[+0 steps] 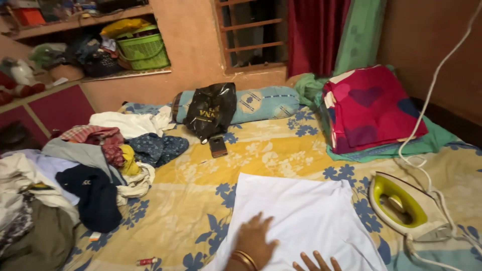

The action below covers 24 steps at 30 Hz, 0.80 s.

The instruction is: The recorder is ironing a white tank top on a bed and then folding it.

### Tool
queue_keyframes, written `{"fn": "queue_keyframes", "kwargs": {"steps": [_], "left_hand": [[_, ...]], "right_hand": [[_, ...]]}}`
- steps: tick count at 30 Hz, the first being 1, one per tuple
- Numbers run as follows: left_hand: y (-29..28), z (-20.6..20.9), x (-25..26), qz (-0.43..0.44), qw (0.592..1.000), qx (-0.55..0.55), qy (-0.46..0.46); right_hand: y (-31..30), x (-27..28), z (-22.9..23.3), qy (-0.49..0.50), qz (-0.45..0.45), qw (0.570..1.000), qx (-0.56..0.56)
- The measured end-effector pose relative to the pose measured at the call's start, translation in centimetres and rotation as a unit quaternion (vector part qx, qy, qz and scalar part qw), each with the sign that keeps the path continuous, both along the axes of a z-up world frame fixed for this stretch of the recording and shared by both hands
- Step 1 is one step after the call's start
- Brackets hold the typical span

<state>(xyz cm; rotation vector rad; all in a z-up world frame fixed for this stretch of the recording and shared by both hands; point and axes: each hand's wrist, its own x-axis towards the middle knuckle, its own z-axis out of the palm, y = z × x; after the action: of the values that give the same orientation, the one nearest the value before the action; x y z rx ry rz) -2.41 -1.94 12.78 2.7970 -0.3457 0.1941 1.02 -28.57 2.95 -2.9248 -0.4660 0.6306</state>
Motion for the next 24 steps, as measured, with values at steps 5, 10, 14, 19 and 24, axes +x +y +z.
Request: {"fn": "queue_keyframes", "kwargs": {"steps": [5,10,14,19,24], "left_hand": [[-4.3,-7.5,1.2,-0.060,0.984,0.050,0.163],[-5.3,-6.1,-1.0,-0.019,0.975,0.091,0.203],[-6.0,-3.6,-2.4,0.000,0.952,0.110,0.285],[-6.2,-3.3,-4.0,-0.021,0.954,0.108,0.279],[-4.0,-0.6,0.8,-0.111,0.914,0.077,0.382]], "right_hand": [[-1.1,-1.3,2.2,0.069,0.026,0.988,0.134],[-1.3,-2.0,5.6,-0.021,-0.011,0.982,0.188],[0.0,-2.6,3.4,-0.186,0.048,0.977,0.088],[0.6,-4.7,5.6,-0.096,0.017,0.994,0.051],[0.3,-5.9,5.9,-0.108,0.029,0.992,0.060]]}}
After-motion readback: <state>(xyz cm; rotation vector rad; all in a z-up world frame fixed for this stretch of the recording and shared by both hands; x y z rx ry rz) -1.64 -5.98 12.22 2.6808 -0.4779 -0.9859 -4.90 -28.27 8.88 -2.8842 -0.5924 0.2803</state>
